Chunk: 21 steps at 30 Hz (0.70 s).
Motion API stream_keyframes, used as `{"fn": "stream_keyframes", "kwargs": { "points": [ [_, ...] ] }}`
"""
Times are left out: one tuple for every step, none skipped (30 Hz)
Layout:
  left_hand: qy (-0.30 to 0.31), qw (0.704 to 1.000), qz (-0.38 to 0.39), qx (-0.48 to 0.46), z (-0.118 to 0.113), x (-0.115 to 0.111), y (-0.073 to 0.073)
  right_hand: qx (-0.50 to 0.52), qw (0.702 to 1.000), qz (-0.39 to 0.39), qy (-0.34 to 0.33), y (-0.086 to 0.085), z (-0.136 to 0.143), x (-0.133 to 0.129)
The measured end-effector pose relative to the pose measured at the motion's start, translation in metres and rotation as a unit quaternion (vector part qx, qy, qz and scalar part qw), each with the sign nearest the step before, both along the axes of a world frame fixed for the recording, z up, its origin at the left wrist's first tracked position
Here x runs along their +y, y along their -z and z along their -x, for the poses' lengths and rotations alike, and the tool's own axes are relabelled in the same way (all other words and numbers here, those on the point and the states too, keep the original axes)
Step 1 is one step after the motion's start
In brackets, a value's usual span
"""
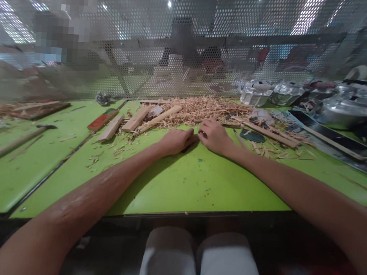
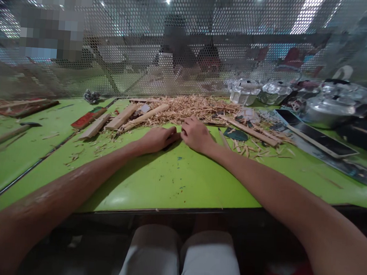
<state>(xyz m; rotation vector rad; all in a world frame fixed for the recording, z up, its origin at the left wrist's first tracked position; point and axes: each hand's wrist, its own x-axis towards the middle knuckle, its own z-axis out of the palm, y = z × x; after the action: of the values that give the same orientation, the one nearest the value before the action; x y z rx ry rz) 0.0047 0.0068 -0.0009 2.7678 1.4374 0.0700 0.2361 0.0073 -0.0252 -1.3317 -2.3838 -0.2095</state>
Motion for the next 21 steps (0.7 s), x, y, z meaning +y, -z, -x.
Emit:
{"fn": "stream_keyframes", "kwargs": {
  "points": [
    [-0.002,1.0,0.003,-0.001,-0.0007,-0.0005,-0.0008,0.003,1.0,-0.001,0.012,-0.0004,-0.0012,0.001],
    [-0.004,1.0,0.006,-0.002,-0.0013,-0.0011,-0.0015,0.006,1.0,-0.001,0.022,-0.001,-0.0022,0.0017],
    [-0.005,1.0,0.007,-0.002,-0.0017,-0.0015,-0.002,0.008,0.999,-0.001,0.032,-0.0018,-0.0029,0.0018],
    [-0.006,1.0,0.007,-0.002,-0.0018,-0.0017,-0.0023,0.009,0.999,0.0,0.037,-0.0027,-0.0032,0.0013],
    [-0.004,1.0,0.005,-0.001,-0.0015,-0.0018,-0.0023,0.01,0.999,0.0,0.038,-0.0035,-0.0029,0.0004],
    [-0.002,1.0,0.002,-0.001,-0.001,-0.0017,-0.0021,0.008,0.999,0.0,0.033,-0.004,-0.002,-0.0009],
    [0.001,1.0,0.0,-0.002,-0.0003,-0.0014,-0.0017,0.004,1.0,0.0,0.023,-0.0044,-0.0007,-0.0023],
    [0.003,1.0,-0.003,-0.002,0.0004,-0.0011,-0.0012,-0.001,1.0,-0.002,0.011,-0.0044,0.0008,-0.0036],
    [0.004,1.0,-0.005,-0.003,0.0011,-0.0008,-0.0006,-0.007,1.0,-0.004,-0.002,-0.0041,0.0023,-0.0046],
    [0.005,1.0,-0.006,-0.003,0.0017,-0.0006,-0.0002,-0.014,1.0,-0.006,-0.014,-0.0036,0.0037,-0.0052],
    [0.004,1.0,-0.006,-0.002,0.0019,-0.0005,0.0001,-0.02,1.0,-0.007,-0.023,-0.0029,0.0047,-0.0054],
    [0.003,1.0,-0.006,0.0,0.0019,-0.0006,0.0001,-0.025,0.999,-0.009,-0.029,-0.0022,0.0053,-0.0052],
    [0.002,1.0,-0.005,0.002,0.0017,-0.0008,-0.0001,-0.027,0.999,-0.012,-0.031,-0.0016,0.0054,-0.0047],
    [0.001,1.0,-0.005,0.005,0.0013,-0.0013,-0.0005,-0.028,0.999,-0.016,-0.028,-0.0011,0.0049,-0.0041],
    [0.0,1.0,-0.005,0.009,0.0008,-0.0017,-0.0011,-0.026,0.999,-0.02,-0.022,-0.0007,0.0041,-0.0036],
    [-0.002,1.0,-0.004,0.012,0.0003,-0.0022,-0.0017,-0.022,0.999,-0.025,-0.013,-0.0007,0.0031,-0.0032],
    [-0.004,1.0,-0.003,0.014,-0.0002,-0.0026,-0.0023,-0.017,0.999,-0.028,-0.001,-0.0008,0.0018,-0.0029],
    [-0.005,1.0,-0.001,0.014,-0.0006,-0.0028,-0.0027,-0.011,0.999,-0.03,0.011,-0.0012,0.0005,-0.0028],
    [-0.005,1.0,0.001,0.011,-0.0008,-0.0029,-0.003,-0.007,0.999,-0.03,0.025,-0.0018,-0.0007,-0.0029],
    [-0.006,1.0,0.003,0.007,-0.0009,-0.0027,-0.0029,-0.003,0.999,-0.028,0.038,-0.0026,-0.0017,-0.003],
    [-0.006,1.0,0.004,0.003,-0.0009,-0.0024,-0.0027,0.0,0.998,-0.025,0.05,-0.0033,-0.0025,-0.0031]
  ]
}}
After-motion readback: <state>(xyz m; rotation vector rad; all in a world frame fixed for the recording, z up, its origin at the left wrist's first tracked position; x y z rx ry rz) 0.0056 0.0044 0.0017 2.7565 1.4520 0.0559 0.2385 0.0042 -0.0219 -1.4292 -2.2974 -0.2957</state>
